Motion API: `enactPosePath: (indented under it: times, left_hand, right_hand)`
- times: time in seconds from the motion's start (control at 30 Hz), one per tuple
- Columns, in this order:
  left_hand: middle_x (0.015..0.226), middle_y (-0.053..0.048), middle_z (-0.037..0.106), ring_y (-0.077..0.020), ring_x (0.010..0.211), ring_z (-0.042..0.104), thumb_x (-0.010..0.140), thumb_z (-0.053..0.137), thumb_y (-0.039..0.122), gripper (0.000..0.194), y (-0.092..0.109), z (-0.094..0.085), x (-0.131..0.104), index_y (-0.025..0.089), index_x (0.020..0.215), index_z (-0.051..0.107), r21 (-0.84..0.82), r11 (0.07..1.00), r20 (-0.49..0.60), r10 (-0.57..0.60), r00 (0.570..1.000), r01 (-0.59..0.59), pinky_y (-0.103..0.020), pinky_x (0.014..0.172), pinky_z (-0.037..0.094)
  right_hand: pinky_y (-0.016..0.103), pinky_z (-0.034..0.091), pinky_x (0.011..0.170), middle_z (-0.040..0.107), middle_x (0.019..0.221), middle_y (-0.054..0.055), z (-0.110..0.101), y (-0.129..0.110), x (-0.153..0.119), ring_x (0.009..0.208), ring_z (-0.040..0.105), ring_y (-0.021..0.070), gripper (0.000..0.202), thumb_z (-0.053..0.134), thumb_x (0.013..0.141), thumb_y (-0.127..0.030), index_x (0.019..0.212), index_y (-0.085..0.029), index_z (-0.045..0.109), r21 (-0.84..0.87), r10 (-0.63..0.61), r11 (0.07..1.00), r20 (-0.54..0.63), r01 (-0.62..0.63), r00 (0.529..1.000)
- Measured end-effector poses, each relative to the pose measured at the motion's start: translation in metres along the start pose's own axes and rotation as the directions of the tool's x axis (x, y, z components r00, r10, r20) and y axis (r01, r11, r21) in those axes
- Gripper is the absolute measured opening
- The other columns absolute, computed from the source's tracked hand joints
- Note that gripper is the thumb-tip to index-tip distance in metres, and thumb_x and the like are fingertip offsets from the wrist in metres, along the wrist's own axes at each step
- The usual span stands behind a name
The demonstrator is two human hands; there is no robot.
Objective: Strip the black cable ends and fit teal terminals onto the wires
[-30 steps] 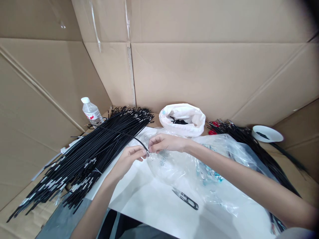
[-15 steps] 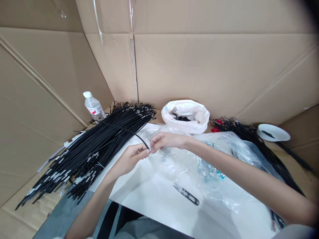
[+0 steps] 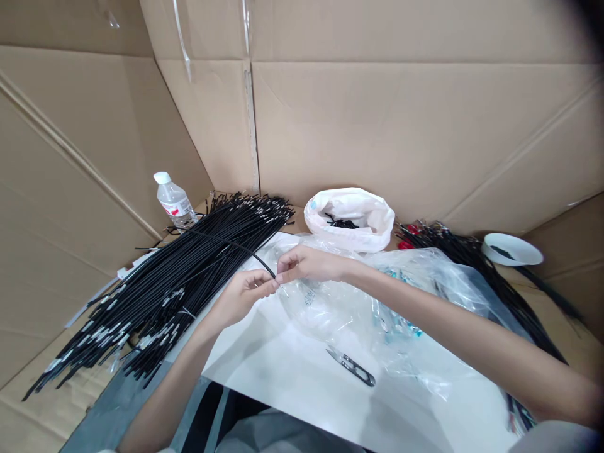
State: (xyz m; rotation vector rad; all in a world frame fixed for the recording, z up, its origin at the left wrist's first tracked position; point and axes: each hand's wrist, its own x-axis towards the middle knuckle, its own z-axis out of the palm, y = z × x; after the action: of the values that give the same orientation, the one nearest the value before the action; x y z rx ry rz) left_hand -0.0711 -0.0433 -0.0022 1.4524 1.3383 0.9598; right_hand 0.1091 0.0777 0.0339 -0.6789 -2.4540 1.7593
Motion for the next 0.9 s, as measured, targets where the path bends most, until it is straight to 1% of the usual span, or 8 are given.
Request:
enactPosePath:
  times: [0.17, 0.3, 0.47, 0.53, 0.6, 0.77, 0.83, 0.9]
  left_hand:
    - [0.062, 0.002, 0.048, -0.0123, 0.061, 0.041, 0.081, 0.066, 0.049, 0.037, 0.003, 0.006, 0.002, 0.017, 0.064, 0.058, -0.075, 0.997, -0.043, -0.024, 0.999, 0.021, -0.026, 0.059, 0.031]
    - [0.061, 0.002, 0.046, -0.0115, 0.06, 0.038, 0.08, 0.066, 0.049, 0.039, 0.007, 0.007, 0.003, 0.018, 0.061, 0.054, -0.068, 0.998, -0.046, -0.002, 0.999, -0.001, -0.026, 0.058, 0.029]
    - [0.066, 0.001, 0.052, -0.0119, 0.062, 0.041, 0.08, 0.068, 0.05, 0.035, 0.004, 0.009, 0.004, 0.016, 0.072, 0.065, -0.056, 0.998, -0.056, -0.036, 0.998, 0.033, -0.026, 0.058, 0.03]
    - [0.065, 0.0, 0.055, -0.0121, 0.061, 0.043, 0.079, 0.07, 0.05, 0.036, 0.003, 0.014, 0.003, 0.015, 0.073, 0.067, -0.07, 0.996, -0.08, -0.055, 0.995, 0.049, -0.026, 0.058, 0.032]
    - [0.064, -0.001, 0.057, -0.0123, 0.06, 0.045, 0.076, 0.072, 0.05, 0.036, 0.001, 0.021, 0.001, 0.015, 0.071, 0.069, -0.105, 0.992, -0.149, -0.082, 0.985, 0.066, -0.026, 0.058, 0.036]
    - [0.071, -0.004, 0.065, -0.0131, 0.061, 0.049, 0.076, 0.073, 0.052, 0.036, -0.007, 0.04, -0.005, 0.016, 0.072, 0.072, -0.2, 0.974, -0.346, -0.168, 0.923, 0.102, -0.026, 0.056, 0.044]
    - [0.073, -0.004, 0.065, -0.0136, 0.062, 0.05, 0.076, 0.072, 0.05, 0.035, -0.012, 0.043, -0.005, 0.016, 0.072, 0.071, -0.2, 0.975, -0.35, -0.16, 0.923, 0.093, -0.026, 0.056, 0.045]
    - [0.071, -0.003, 0.062, -0.014, 0.064, 0.051, 0.078, 0.069, 0.048, 0.033, -0.015, 0.043, -0.004, 0.016, 0.072, 0.068, -0.192, 0.978, -0.308, -0.136, 0.942, 0.078, -0.026, 0.057, 0.046]
  right_hand:
    - [0.028, 0.031, 0.064, 0.053, 0.065, -0.003, 0.001, -0.003, 0.002, 0.067, 0.042, 0.0127, 0.018, 0.075, 0.07, -0.034, 0.067, -0.018, 0.069, 0.13, 0.054, 0.99, -0.033, -0.049, 0.998]
    - [0.027, 0.034, 0.066, 0.056, 0.068, -0.001, -0.001, -0.008, 0.002, 0.072, 0.047, 0.014, 0.011, 0.069, 0.073, -0.027, 0.066, -0.018, 0.069, 0.086, 0.09, 0.993, -0.038, -0.086, 0.995]
    - [0.027, 0.034, 0.063, 0.059, 0.07, -0.001, 0.003, -0.002, 0.009, 0.07, 0.047, 0.0135, 0.017, 0.07, 0.077, -0.034, 0.073, -0.017, 0.068, 0.023, 0.023, 1.0, -0.073, -0.022, 0.997]
    - [0.027, 0.034, 0.062, 0.059, 0.068, -0.001, 0.004, 0.0, 0.013, 0.067, 0.047, 0.013, 0.018, 0.071, 0.077, -0.032, 0.071, -0.016, 0.066, -0.025, -0.013, 1.0, -0.074, 0.011, 0.997]
    - [0.026, 0.033, 0.061, 0.058, 0.065, -0.002, 0.004, -0.001, 0.017, 0.065, 0.047, 0.0128, 0.017, 0.069, 0.078, -0.03, 0.068, -0.016, 0.064, -0.098, -0.027, 0.995, -0.071, 0.02, 0.997]
    - [0.026, 0.031, 0.058, 0.06, 0.064, -0.001, 0.004, -0.013, 0.021, 0.064, 0.052, 0.0133, 0.017, 0.067, 0.081, -0.024, 0.067, -0.016, 0.063, -0.347, -0.019, 0.937, -0.118, -0.024, 0.993]
    - [0.027, 0.031, 0.058, 0.061, 0.065, 0.0, 0.004, -0.017, 0.021, 0.064, 0.053, 0.0136, 0.018, 0.068, 0.082, -0.024, 0.067, -0.016, 0.063, -0.426, -0.01, 0.904, -0.102, -0.035, 0.995]
    - [0.027, 0.03, 0.058, 0.063, 0.067, 0.001, 0.006, -0.021, 0.02, 0.064, 0.053, 0.014, 0.018, 0.068, 0.082, -0.025, 0.068, -0.016, 0.064, -0.487, -0.002, 0.873, -0.082, -0.039, 0.997]
